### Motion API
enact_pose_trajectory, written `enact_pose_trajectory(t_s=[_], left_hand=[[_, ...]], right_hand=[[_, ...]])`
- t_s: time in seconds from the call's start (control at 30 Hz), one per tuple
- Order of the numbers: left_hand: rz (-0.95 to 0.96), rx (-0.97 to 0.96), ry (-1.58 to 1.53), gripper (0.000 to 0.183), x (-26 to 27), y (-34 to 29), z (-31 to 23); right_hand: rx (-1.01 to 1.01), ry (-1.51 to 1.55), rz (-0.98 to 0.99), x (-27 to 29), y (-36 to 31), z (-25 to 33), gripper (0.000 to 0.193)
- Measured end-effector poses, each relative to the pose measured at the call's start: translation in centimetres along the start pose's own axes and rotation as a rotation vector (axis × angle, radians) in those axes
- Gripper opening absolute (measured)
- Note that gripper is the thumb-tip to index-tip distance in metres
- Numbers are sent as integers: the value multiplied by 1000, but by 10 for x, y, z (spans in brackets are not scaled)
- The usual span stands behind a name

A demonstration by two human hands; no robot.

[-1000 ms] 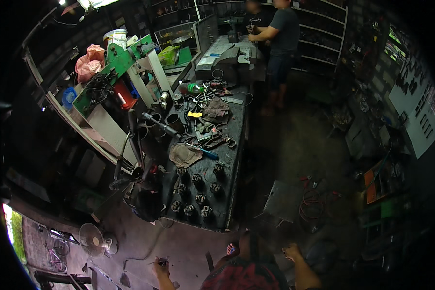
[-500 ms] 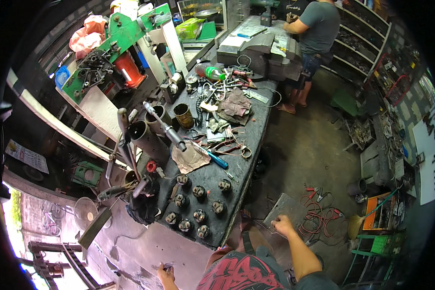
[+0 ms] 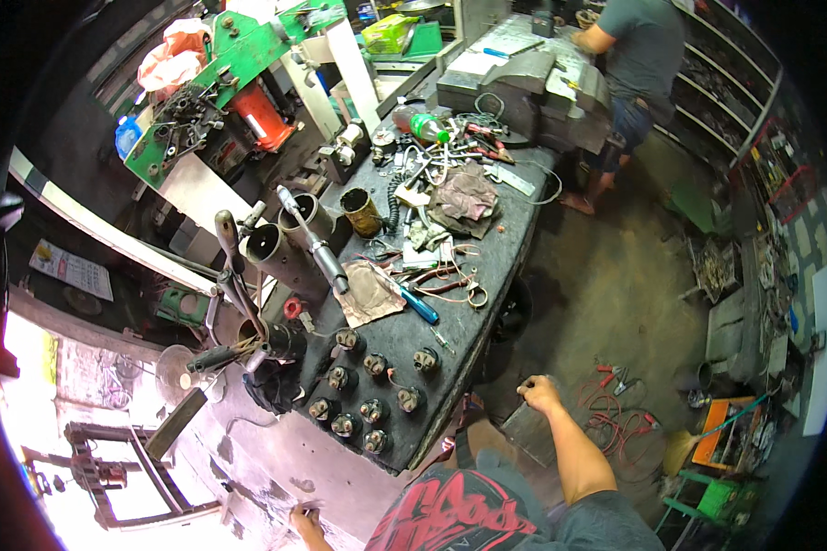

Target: The person disassembles a small cylindrical electronic component, removes a circuit board, and tests it with a screwdriver against a battery. They then reassemble the component and wipe it with a cloth.

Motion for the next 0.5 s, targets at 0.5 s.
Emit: enact_pose_trajectory(t_s=[0.5], left_hand=[[215,-220,312,20,-55,-7,15]], right_hand=[[-336,170,-161,58,-133,-197,14]])
Point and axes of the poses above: each hand's wrist, its own y-axis towards the middle knuckle, its own x-axis out of the back of the hand, z = x × y, the point moved 8 cm from there along y, towards the middle knuckle, and after that the axes turned 11 degrees about y, right-handed, at the moved point
